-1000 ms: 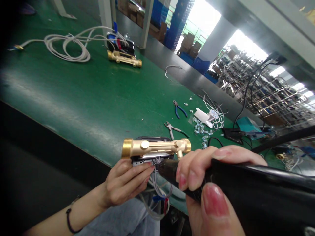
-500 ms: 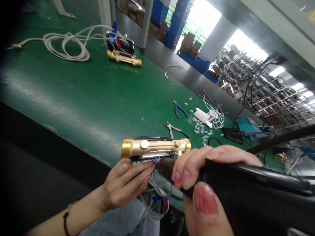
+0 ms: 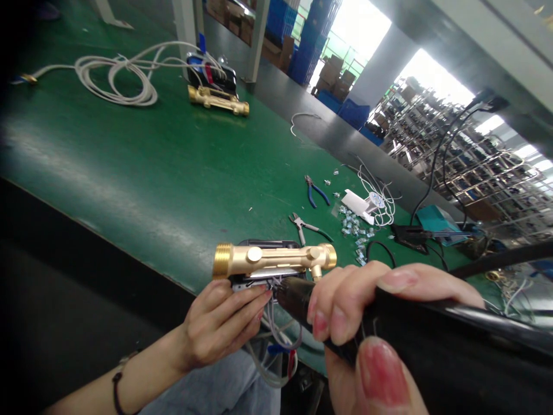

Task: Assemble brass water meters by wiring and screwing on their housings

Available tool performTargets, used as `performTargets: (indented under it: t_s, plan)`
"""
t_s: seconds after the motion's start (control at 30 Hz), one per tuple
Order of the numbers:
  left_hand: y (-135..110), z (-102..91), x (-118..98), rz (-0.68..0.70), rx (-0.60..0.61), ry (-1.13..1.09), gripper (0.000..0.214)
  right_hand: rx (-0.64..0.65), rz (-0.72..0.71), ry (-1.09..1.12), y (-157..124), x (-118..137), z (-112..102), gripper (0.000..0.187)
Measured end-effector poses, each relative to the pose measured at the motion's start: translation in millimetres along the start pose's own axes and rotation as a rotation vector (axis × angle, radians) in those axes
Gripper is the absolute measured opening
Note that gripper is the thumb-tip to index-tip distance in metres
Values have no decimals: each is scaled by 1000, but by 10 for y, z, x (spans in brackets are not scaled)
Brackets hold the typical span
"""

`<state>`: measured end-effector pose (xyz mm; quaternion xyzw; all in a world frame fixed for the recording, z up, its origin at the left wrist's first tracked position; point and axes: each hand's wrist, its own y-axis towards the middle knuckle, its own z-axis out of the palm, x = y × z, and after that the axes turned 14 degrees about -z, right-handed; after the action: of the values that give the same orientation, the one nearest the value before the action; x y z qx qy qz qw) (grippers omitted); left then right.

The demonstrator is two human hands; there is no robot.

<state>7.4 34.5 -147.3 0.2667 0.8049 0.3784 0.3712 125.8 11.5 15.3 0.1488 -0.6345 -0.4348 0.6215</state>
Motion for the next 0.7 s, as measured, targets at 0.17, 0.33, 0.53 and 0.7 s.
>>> performTargets:
  t_s: [0.17, 0.33, 0.53, 0.7]
  plan:
    - [-7, 7, -16, -5, 5, -24, 24, 12, 5, 42, 3, 3, 8, 13]
    - [-2, 13, -22, -9, 4, -34, 24, 15, 10, 16, 5, 10, -3, 14]
    - [4, 10, -15, -3, -1, -32, 22, 34, 30, 75, 18, 25, -19, 22]
    - [-11, 11, -11, -3, 11, -20, 23, 114, -7, 59, 50, -5, -56, 19]
